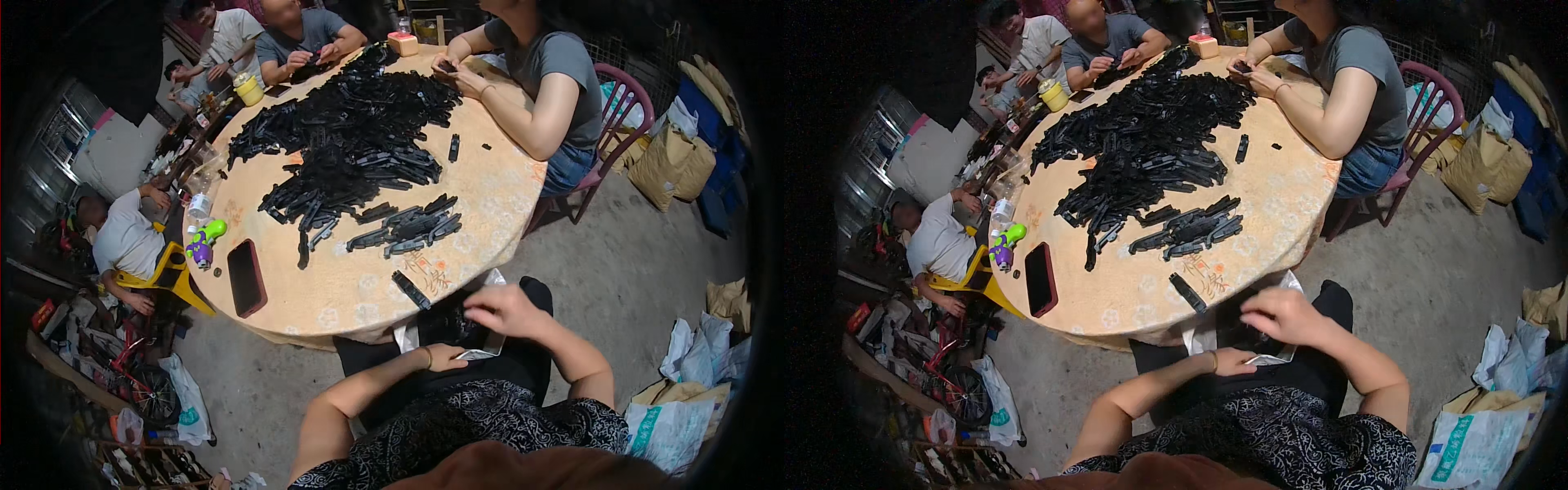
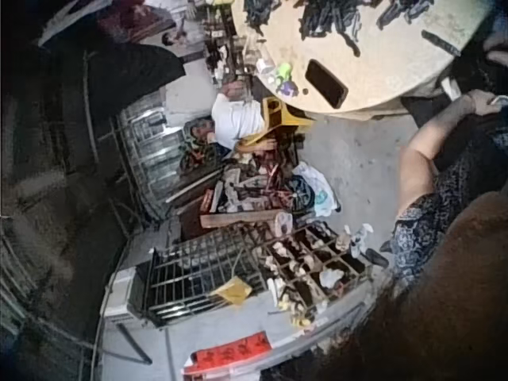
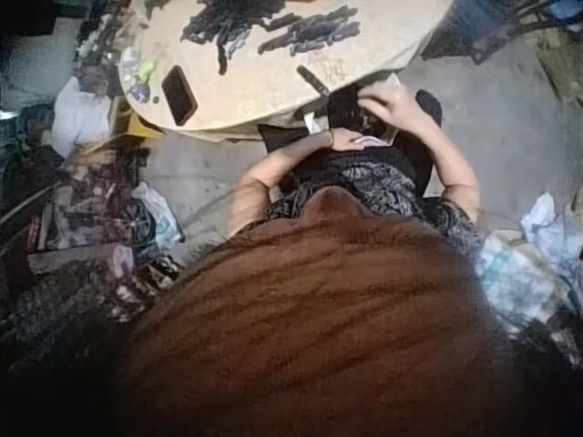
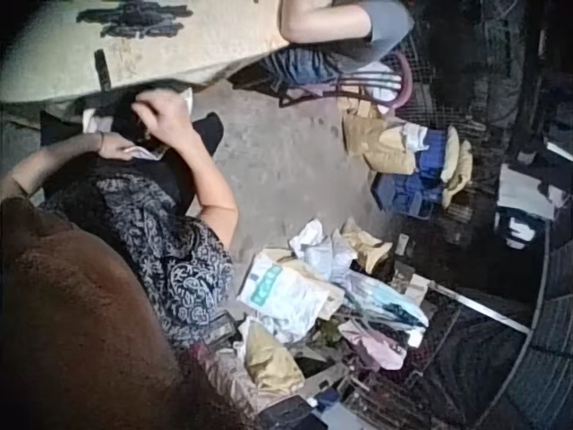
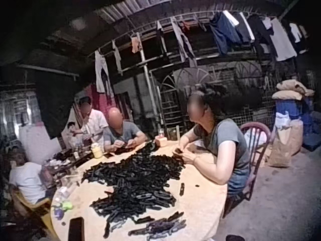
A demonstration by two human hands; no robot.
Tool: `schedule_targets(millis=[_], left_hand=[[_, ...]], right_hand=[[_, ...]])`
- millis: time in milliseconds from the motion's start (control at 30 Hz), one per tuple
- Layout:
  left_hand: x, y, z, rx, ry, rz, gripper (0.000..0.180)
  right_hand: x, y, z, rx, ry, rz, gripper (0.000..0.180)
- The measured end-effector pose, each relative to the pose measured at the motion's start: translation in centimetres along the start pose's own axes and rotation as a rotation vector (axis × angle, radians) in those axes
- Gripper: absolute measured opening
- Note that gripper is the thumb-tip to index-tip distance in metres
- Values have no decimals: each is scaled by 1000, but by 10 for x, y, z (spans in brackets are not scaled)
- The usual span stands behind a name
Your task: The person sorts small black plastic components by hand at a table, inspecting them before placing them into storage bags.
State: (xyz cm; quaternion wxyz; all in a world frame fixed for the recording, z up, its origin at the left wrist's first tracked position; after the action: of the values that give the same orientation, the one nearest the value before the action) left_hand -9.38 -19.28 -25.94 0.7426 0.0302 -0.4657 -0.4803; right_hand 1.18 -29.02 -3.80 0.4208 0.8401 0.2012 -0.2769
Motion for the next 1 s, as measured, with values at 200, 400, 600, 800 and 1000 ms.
schedule_targets(millis=[200,400,600,800,1000], left_hand=[[13,-22,17,-97,-8,-161,45],[56,36,74,204,-360,-113,41],[112,189,187,950,-310,-309,68],[74,220,164,971,171,-410,109],[102,212,145,900,-188,-251,99]], right_hand=[[7,17,-100,121,244,446,60],[42,-7,-132,-121,94,339,61],[29,-2,-110,-25,53,329,48],[10,-2,-87,31,28,397,52],[2,2,-72,8,39,368,57]])
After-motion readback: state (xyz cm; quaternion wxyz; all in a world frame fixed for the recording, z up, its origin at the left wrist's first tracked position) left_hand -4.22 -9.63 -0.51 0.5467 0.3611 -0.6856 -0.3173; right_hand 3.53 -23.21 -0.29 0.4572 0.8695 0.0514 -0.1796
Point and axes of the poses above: each hand's wrist, its own z-axis away from the middle knuckle, its own y-axis out of the back of the hand, x = y × z, the point moved 5 cm from there along -z, towards the middle knuckle, and after that the axes turned 8 degrees about y, right-handed, at the moved point
